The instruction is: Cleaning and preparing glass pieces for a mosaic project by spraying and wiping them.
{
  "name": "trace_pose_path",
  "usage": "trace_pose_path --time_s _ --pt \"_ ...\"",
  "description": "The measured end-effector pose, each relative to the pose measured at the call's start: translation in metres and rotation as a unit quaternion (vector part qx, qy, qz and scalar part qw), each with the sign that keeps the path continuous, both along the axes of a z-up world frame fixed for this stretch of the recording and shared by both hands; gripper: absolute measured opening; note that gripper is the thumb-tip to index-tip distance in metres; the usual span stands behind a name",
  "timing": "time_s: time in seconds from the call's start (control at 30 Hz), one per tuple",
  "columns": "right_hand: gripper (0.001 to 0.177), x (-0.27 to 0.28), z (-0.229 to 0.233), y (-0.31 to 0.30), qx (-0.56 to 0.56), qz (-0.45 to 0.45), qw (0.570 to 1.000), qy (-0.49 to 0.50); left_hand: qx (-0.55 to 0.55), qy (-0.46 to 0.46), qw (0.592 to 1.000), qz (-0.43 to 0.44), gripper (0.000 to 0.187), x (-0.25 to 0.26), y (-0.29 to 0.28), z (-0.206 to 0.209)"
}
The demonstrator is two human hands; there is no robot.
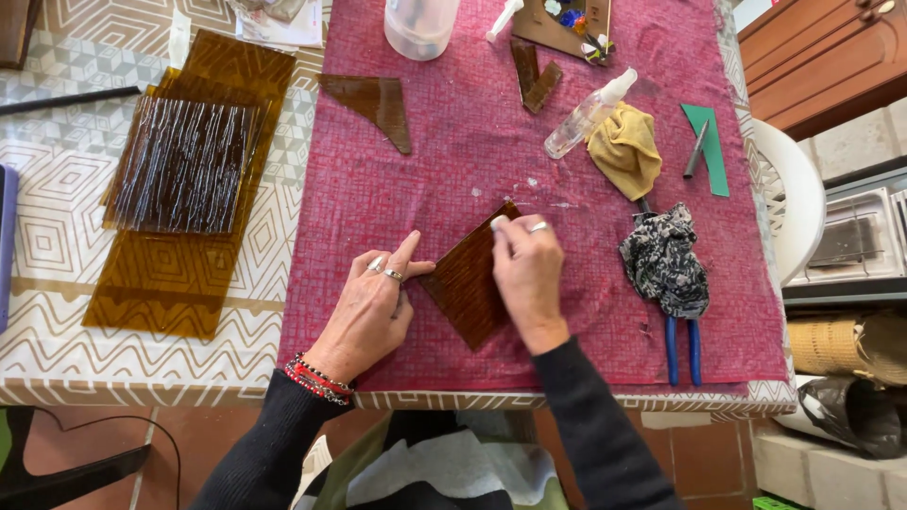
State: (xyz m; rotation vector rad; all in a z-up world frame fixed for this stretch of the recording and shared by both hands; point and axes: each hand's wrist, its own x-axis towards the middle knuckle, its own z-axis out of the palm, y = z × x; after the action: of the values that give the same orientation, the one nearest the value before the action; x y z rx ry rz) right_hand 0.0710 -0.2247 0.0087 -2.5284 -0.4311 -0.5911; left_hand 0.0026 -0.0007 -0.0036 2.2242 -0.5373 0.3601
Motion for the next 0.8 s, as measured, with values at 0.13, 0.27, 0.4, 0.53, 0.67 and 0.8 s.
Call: trace_pose_path --time_s 0.13,0.27,0.4,0.53,0.67,0.8 --pt "0.018 -0.058 0.011 0.047 0.035 0.105 0.994 0.002 -0.019 0.017 1.000 0.004 0.086 -0.002 0.002 0.003" --pt "0.020 -0.037 0.006 0.018 0.037 0.086 0.995 0.024 -0.091 0.043 0.995 0.015 0.098 -0.003 0.002 0.007" --pt "0.011 -0.008 -0.001 0.002 0.045 -0.027 0.998 0.036 -0.098 0.025 0.995 0.019 0.102 -0.006 0.001 0.004" --pt "0.028 -0.055 0.023 0.039 0.027 0.125 0.992 0.002 -0.103 0.036 0.994 -0.001 0.102 -0.002 0.000 0.008" --pt "0.023 -0.039 0.013 0.013 0.004 0.125 0.992 0.025 -0.092 0.024 0.995 0.008 0.101 -0.002 0.003 0.010" --pt "0.013 0.019 -0.014 -0.033 0.024 -0.016 0.999 0.014 -0.080 0.030 0.996 0.000 0.101 -0.005 0.000 0.012"
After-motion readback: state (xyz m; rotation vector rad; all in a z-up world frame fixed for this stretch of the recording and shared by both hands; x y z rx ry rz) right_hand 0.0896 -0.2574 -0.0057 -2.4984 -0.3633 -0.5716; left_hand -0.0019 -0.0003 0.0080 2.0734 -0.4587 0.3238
